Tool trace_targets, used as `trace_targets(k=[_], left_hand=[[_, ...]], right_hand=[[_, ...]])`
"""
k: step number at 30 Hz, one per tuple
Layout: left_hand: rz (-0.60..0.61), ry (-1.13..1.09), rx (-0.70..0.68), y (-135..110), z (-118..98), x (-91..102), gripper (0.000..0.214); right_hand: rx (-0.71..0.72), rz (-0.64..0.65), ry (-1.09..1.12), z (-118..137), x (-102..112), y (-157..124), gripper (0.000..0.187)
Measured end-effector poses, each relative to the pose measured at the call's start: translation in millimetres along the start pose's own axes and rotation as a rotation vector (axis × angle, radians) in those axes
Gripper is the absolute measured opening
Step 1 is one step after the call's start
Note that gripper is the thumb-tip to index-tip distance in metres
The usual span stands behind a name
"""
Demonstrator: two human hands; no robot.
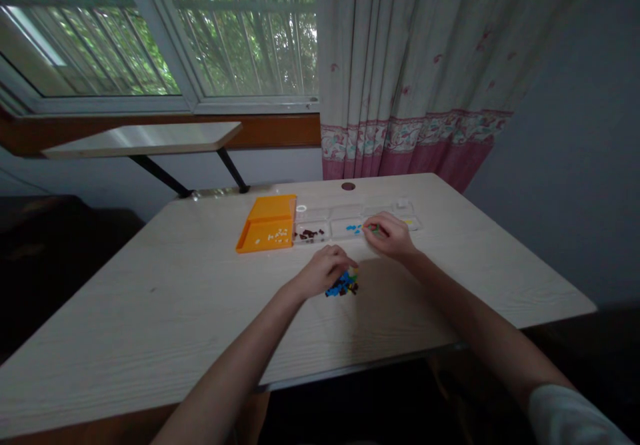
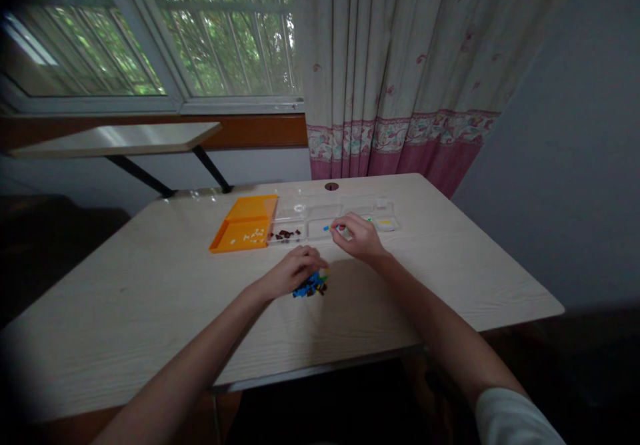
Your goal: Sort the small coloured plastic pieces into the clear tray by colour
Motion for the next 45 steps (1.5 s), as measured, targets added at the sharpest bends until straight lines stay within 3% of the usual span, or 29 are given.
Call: trace_targets(k=[5,11,17,20,26,28,31,36,42,45], left_hand=[[0.027,0.256,0.002,-3,3,-1.3,0.04],[-0.051,0.343,0.053,-5,14,10.7,0.026],[-0.029,0.361,0.073,-4,20,9.7,0.02],[-0.022,0.356,0.058,-4,21,10.5,0.021],[0.016,0.341,0.028,-6,19,12.0,0.023],[0.017,0.336,0.018,-7,19,12.6,0.023],[0.011,0.322,0.006,-6,20,13.1,0.02],[-0.008,0.298,0.007,-5,21,13.8,0.017],[-0.14,0.252,0.029,-5,11,26.8,0.014],[-0.207,0.238,0.035,-5,7,34.2,0.015]], right_hand=[[0.033,-0.049,-0.044,3,11,3,0.004],[0.07,-0.073,-0.056,12,13,3,0.005],[0.105,-0.028,-0.076,12,12,6,0.005],[0.003,0.118,-0.165,-18,14,8,0.011],[-0.436,0.537,-0.393,-128,35,-23,0.019],[-0.532,0.598,-0.454,-151,44,-35,0.018],[-0.598,0.618,-0.507,-164,50,-43,0.02],[-0.541,0.591,-0.457,-140,27,-32,0.024],[-0.206,0.634,-0.155,-42,-47,-22,0.019],[-0.12,0.657,-0.051,-8,-70,-27,0.016]])
Point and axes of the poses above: each hand's wrist, its own y-axis towards the middle knuckle, its own x-axis out of the back of the hand, z = x × y, the point moved 9 cm from there along y, towards the middle knuckle
